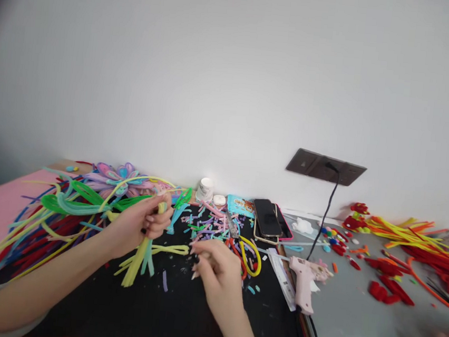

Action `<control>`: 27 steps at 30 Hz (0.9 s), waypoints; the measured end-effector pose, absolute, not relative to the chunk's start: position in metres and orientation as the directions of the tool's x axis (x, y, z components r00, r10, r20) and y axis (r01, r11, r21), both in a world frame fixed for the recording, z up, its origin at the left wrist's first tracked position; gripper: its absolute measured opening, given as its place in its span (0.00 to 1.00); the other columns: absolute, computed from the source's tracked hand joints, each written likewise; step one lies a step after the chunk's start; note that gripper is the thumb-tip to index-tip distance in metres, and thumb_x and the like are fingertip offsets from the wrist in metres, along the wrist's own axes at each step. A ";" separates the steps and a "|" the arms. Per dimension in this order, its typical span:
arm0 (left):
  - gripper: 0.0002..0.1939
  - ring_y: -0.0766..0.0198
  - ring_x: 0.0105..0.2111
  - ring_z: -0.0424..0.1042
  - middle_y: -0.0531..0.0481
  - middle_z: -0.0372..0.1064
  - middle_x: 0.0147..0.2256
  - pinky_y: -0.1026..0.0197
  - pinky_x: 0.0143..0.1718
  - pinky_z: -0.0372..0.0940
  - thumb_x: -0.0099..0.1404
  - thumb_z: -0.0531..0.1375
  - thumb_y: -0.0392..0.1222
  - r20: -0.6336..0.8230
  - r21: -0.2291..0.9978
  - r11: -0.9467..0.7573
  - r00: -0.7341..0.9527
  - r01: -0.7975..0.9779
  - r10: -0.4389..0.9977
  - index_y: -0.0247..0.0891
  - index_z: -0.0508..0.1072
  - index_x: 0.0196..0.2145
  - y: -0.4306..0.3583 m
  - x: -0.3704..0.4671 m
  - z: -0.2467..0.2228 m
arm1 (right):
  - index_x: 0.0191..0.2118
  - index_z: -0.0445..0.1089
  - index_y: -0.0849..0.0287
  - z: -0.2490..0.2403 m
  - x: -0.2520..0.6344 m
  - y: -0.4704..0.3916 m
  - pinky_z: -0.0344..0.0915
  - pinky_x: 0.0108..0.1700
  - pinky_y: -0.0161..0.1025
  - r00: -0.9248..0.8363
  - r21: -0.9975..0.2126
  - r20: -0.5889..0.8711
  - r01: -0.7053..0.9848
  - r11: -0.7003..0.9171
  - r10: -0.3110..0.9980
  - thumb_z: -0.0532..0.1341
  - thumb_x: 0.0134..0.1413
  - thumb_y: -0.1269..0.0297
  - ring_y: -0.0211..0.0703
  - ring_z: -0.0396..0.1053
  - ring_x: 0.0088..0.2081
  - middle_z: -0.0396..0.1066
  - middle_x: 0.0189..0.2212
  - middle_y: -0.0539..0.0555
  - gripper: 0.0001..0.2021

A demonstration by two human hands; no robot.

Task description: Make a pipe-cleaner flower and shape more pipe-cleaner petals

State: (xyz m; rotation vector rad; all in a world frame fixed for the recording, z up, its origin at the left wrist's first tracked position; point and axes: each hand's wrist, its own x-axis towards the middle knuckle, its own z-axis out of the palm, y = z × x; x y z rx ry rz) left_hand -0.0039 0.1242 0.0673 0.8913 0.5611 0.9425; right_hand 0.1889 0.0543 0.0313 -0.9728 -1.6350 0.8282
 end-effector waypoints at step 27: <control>0.19 0.73 0.18 0.36 0.61 0.44 0.19 0.68 0.18 0.35 0.61 0.52 0.59 -0.325 0.887 0.462 0.686 -0.019 0.651 0.40 0.60 0.30 0.103 0.008 0.043 | 0.27 0.64 0.61 0.045 0.176 0.086 0.55 0.23 0.30 -0.189 -0.910 0.250 0.290 0.297 0.950 0.57 0.53 0.67 0.32 0.57 0.21 0.60 0.18 0.46 0.06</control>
